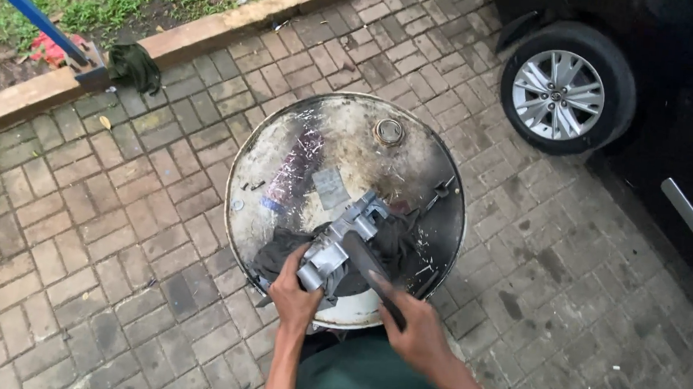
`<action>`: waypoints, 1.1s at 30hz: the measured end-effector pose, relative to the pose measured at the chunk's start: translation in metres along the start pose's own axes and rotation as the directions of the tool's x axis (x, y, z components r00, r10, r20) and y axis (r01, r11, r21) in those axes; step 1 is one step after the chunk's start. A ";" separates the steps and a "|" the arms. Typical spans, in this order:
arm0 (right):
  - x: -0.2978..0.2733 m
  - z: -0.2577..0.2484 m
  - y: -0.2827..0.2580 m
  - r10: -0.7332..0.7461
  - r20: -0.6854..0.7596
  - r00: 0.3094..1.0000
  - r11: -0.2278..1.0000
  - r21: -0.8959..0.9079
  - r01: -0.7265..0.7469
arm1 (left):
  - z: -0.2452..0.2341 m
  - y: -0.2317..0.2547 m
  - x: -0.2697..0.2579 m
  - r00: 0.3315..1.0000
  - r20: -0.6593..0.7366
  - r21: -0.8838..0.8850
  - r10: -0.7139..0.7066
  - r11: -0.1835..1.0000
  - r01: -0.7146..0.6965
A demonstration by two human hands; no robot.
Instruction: The person holds a metal part over a metal drum and wipes it with a dark cloth. The person repeatedly rubs the cloth over the surface of the part, turning it to access different sides.
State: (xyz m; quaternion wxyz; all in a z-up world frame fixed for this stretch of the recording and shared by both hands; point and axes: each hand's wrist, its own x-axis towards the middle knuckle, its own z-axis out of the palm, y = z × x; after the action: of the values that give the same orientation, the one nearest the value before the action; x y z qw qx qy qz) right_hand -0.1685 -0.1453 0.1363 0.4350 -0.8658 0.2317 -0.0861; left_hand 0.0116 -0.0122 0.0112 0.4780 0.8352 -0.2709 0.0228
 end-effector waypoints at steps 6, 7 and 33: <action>0.065 0.006 -0.003 -0.210 -0.015 0.978 0.974 -0.089 0.208 | 0.006 -0.001 -0.008 0.979 -0.040 0.089 0.199 0.977 -0.195; 0.060 0.003 -0.007 -0.206 -0.015 0.978 0.975 -0.087 0.204 | 0.005 -0.001 -0.009 0.980 -0.036 0.089 0.198 0.977 -0.194; 0.058 -0.006 -0.047 -0.103 -0.152 0.983 0.993 -0.072 0.093 | 0.013 0.011 0.002 0.994 -0.100 0.073 0.048 0.996 -0.041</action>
State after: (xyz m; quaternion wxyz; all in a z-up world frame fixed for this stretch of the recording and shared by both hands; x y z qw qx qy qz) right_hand -0.1043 -0.1535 0.1744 0.3828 -0.8804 0.2244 -0.1671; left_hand 0.0057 -0.0277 0.0136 0.4607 0.8431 -0.2638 0.0857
